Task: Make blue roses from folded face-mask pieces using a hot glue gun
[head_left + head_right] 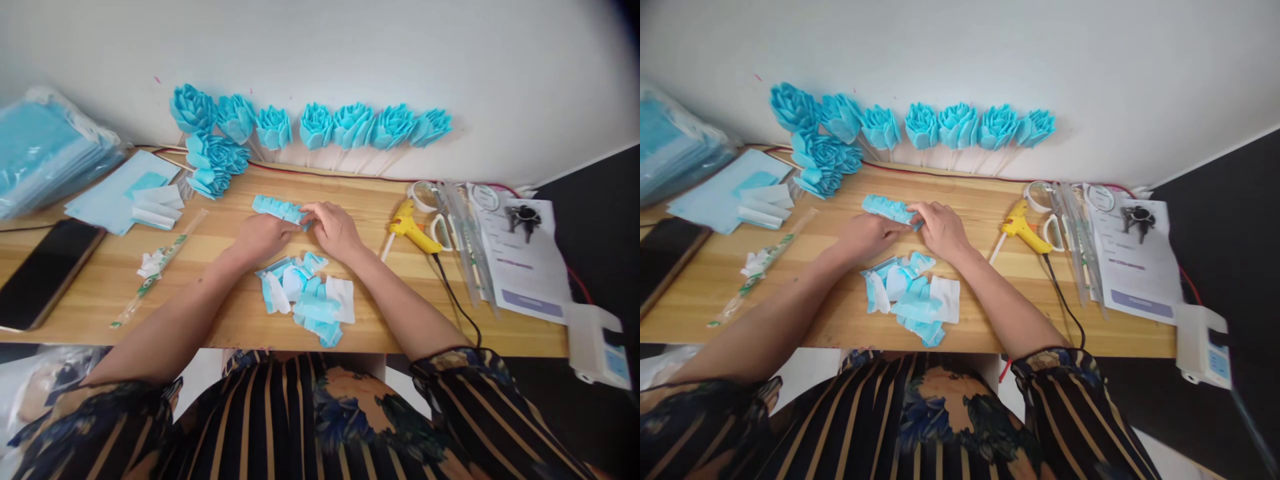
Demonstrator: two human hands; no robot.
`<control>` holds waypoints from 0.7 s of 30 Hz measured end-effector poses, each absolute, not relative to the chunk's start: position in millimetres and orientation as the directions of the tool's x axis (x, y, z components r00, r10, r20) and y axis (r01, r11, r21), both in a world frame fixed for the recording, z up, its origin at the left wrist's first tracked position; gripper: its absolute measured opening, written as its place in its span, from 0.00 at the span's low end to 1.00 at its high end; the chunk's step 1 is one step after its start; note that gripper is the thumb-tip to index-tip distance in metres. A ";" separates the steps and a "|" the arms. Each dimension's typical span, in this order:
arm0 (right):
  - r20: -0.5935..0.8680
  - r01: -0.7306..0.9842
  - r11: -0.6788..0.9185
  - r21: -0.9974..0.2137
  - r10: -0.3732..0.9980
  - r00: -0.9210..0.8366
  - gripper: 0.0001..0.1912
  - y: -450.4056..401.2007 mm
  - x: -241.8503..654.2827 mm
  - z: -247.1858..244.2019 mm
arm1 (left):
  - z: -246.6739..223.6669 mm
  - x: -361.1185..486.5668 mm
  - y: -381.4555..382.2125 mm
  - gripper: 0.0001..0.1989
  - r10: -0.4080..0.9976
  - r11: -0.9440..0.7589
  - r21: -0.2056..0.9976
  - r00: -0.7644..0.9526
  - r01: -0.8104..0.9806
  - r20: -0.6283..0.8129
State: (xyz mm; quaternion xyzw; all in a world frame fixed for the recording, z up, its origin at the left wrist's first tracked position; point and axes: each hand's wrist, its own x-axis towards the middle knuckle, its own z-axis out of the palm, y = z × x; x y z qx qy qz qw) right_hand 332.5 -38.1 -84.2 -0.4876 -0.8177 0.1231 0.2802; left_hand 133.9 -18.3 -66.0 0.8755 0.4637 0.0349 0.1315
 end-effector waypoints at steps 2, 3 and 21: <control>0.313 0.748 0.476 -0.463 0.877 -0.364 0.27 -38.5 331.0 -83.2 | -65.8 134.0 -18.5 0.20 0.822 -0.534 0.263 0.566 0.803 -0.059; 0.311 0.745 0.473 -0.470 0.879 -0.361 0.26 -38.4 330.7 -82.8 | -65.6 134.0 -18.7 0.20 0.823 -0.534 0.262 0.565 0.804 -0.057; 0.424 0.639 0.457 -0.619 0.879 -0.218 0.23 -35.8 335.8 -84.5 | -64.1 133.6 -20.6 0.20 0.828 -0.525 0.284 0.559 0.802 -0.045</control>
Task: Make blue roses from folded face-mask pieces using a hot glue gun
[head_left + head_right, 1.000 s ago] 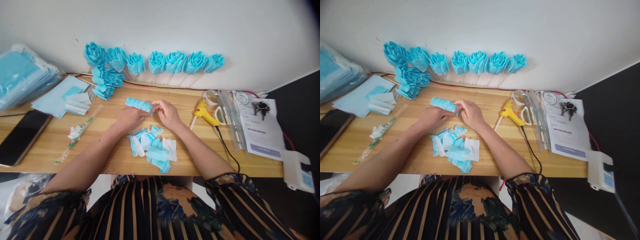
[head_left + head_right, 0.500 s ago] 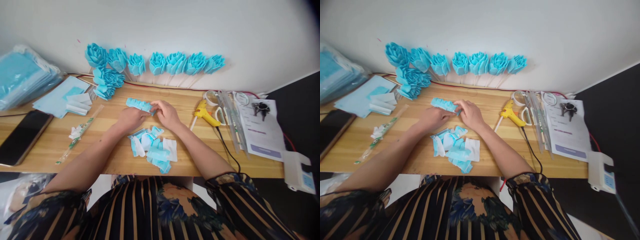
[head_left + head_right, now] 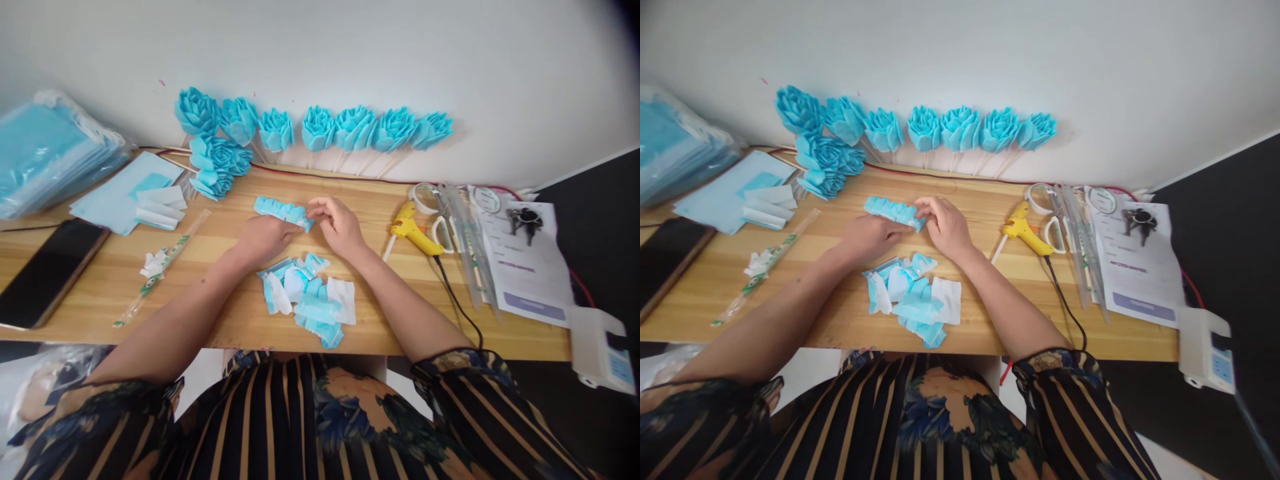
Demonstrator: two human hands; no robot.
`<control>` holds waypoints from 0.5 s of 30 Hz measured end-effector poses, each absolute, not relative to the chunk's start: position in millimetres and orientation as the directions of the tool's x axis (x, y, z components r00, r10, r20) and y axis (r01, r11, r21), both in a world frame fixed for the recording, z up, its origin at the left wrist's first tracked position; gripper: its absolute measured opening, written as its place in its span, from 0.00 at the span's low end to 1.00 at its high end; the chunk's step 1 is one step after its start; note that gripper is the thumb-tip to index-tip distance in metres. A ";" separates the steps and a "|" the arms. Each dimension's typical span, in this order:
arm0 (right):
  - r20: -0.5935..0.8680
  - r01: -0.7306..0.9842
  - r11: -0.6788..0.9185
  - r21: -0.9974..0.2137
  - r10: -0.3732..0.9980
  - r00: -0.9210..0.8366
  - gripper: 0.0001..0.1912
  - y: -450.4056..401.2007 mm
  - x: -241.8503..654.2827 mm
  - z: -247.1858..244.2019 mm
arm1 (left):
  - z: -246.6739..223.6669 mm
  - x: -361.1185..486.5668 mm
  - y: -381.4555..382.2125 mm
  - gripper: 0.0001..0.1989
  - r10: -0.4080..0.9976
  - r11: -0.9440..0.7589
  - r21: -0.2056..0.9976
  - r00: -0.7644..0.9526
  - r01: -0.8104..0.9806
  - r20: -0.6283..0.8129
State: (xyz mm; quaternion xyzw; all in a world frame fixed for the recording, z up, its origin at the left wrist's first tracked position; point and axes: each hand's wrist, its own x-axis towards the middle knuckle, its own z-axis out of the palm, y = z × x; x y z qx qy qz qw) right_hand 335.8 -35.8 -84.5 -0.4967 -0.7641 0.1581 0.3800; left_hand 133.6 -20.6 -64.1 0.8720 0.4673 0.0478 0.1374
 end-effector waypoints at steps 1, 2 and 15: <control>0.428 0.652 0.468 -0.597 0.873 -0.234 0.23 -35.5 335.5 -84.7 | -64.1 133.8 -20.6 0.20 0.828 -0.526 0.282 0.559 0.803 -0.046; 0.432 0.662 0.476 -0.579 0.868 -0.246 0.24 -35.2 335.4 -85.0 | -64.1 133.8 -20.6 0.20 0.827 -0.527 0.281 0.560 0.802 -0.047; 0.404 0.717 0.509 -0.476 0.851 -0.336 0.29 -35.9 334.4 -82.6 | -62.3 134.1 -21.3 0.20 0.824 -0.534 0.288 0.566 0.795 -0.035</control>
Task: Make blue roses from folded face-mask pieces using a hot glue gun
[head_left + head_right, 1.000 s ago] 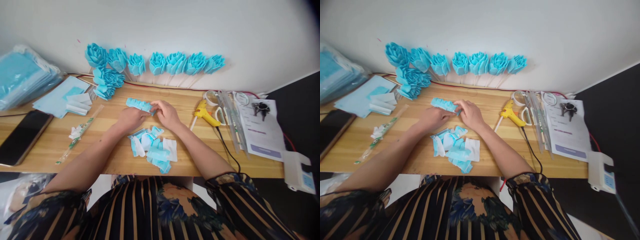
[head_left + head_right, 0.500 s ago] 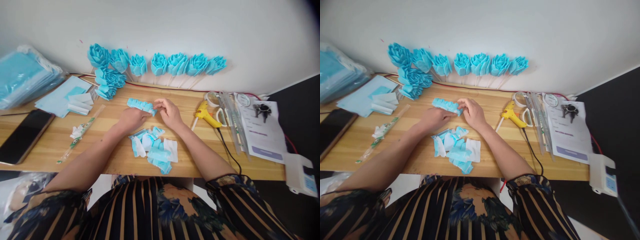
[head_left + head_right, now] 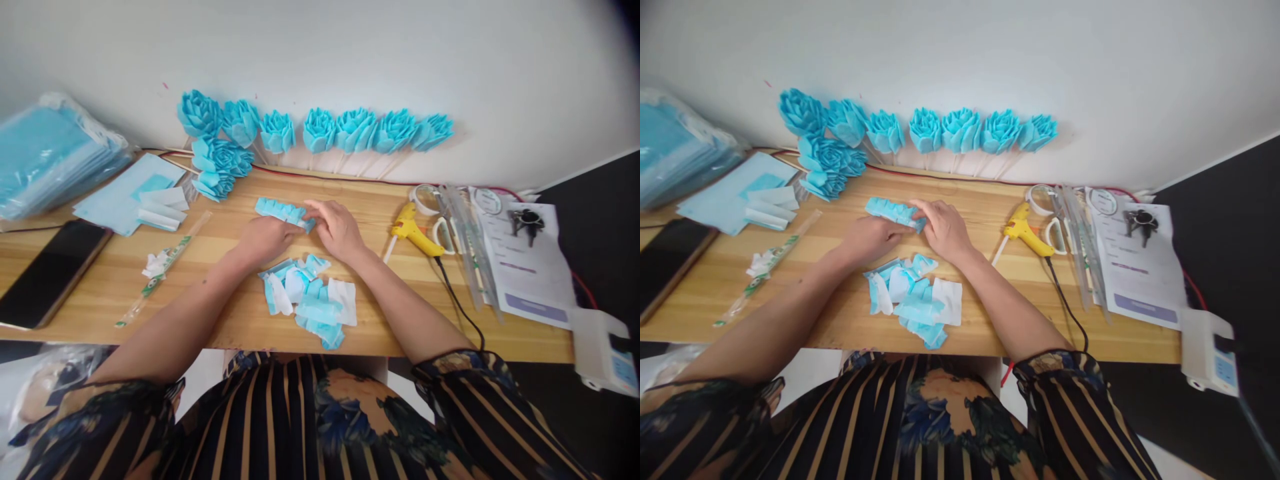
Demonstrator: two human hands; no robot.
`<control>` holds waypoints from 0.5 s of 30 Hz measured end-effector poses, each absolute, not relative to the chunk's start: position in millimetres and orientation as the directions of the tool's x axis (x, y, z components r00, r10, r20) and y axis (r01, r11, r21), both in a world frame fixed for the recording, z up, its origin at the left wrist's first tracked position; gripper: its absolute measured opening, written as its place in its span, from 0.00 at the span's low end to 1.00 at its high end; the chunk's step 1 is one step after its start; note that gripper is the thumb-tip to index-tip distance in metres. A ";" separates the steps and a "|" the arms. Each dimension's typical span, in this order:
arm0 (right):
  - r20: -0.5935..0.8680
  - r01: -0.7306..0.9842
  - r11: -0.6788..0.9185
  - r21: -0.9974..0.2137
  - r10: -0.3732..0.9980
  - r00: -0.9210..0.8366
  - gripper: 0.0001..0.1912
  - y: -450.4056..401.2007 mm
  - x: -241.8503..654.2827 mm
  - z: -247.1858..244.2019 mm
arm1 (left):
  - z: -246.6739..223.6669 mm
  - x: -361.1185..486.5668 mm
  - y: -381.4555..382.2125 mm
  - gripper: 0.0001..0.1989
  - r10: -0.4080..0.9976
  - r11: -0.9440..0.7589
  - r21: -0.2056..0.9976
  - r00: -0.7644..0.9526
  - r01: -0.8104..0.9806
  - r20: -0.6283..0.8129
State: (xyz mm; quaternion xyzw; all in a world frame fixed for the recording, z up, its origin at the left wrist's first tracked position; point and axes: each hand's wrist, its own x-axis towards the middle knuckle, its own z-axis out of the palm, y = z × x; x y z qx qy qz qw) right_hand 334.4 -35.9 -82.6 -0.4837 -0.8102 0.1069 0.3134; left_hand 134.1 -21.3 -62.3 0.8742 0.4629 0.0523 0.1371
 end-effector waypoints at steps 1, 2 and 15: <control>0.436 0.705 0.505 -0.497 0.848 -0.301 0.29 -36.4 335.2 -81.7 | -62.4 134.3 -21.5 0.20 0.825 -0.531 0.286 0.564 0.798 -0.040; 0.466 0.693 0.500 -0.520 0.846 -0.260 0.29 -36.7 336.3 -81.0 | -62.5 134.4 -21.6 0.20 0.826 -0.528 0.284 0.561 0.800 -0.044; 0.499 0.692 0.478 -0.541 0.845 -0.193 0.27 -36.9 342.0 -83.8 | -60.7 126.7 -13.0 0.20 0.830 -0.445 0.566 0.557 0.694 -0.030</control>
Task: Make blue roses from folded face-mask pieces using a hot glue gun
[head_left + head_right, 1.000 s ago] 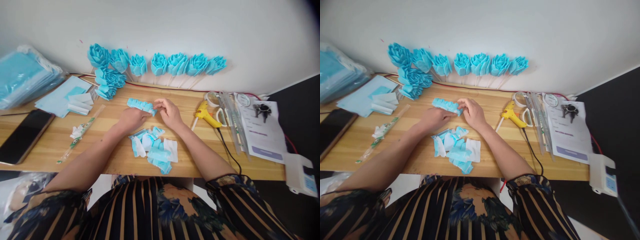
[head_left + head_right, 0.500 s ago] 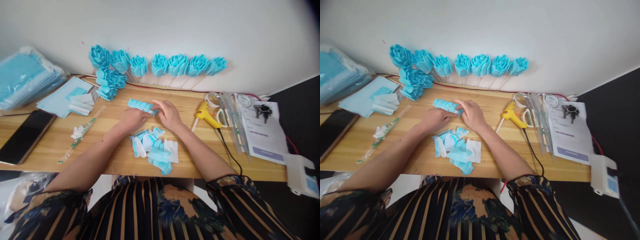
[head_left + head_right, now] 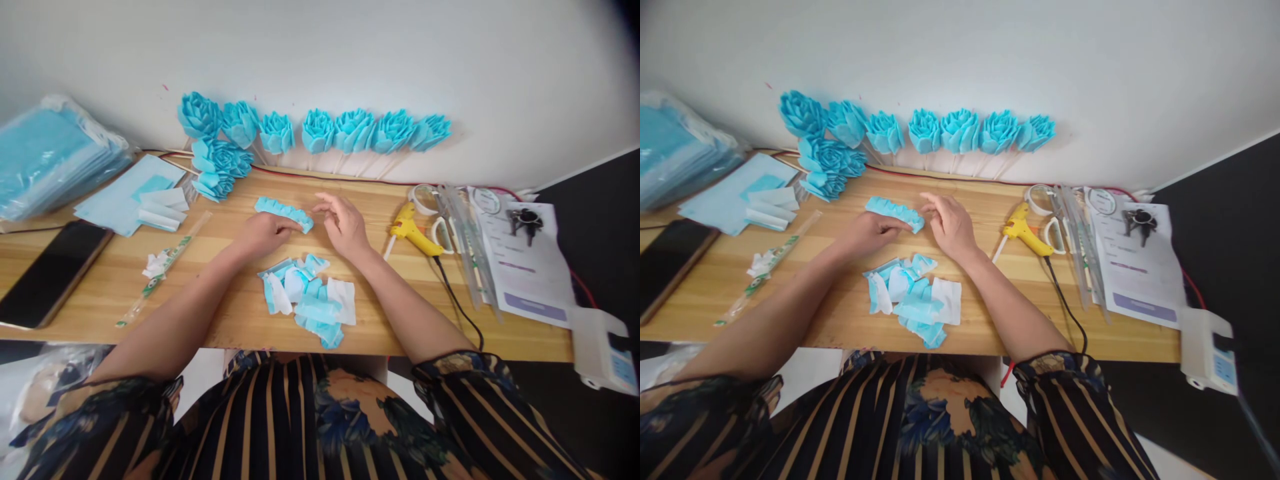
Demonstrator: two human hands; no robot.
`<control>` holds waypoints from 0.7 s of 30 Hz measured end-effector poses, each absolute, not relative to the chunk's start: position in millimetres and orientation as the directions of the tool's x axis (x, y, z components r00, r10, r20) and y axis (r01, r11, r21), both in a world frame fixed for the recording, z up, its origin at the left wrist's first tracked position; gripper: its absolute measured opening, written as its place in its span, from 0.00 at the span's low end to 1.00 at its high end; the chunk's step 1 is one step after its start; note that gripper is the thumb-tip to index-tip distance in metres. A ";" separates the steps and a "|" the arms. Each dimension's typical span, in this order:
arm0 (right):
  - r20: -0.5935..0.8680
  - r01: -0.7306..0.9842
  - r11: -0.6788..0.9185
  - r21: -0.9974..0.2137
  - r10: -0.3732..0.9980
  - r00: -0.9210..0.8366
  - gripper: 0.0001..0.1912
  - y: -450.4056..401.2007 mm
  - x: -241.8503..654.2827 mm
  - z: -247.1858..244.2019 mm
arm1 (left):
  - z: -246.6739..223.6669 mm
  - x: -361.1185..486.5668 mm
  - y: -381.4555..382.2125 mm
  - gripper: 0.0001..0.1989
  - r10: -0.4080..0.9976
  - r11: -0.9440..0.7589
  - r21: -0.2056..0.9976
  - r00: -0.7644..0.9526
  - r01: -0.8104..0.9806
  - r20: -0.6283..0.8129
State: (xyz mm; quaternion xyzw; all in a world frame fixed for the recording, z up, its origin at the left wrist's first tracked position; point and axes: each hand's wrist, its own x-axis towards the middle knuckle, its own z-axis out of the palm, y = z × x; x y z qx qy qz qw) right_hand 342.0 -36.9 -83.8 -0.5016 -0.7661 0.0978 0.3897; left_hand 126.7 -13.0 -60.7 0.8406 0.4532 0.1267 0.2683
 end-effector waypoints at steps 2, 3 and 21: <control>0.504 0.695 0.486 -0.529 0.840 -0.203 0.26 -37.0 342.2 -84.1 | -62.3 126.2 -11.6 0.20 0.833 -0.446 0.578 0.553 0.684 -0.012; 0.504 0.697 0.487 -0.526 0.839 -0.206 0.26 -37.1 342.3 -84.1 | -62.8 126.3 -11.5 0.20 0.836 -0.447 0.571 0.549 0.688 -0.008; 0.331 0.749 0.465 -0.472 0.881 -0.339 0.26 -32.4 336.0 -89.7 | -60.8 127.3 -12.3 0.21 0.847 -0.418 0.602 0.531 0.681 -0.012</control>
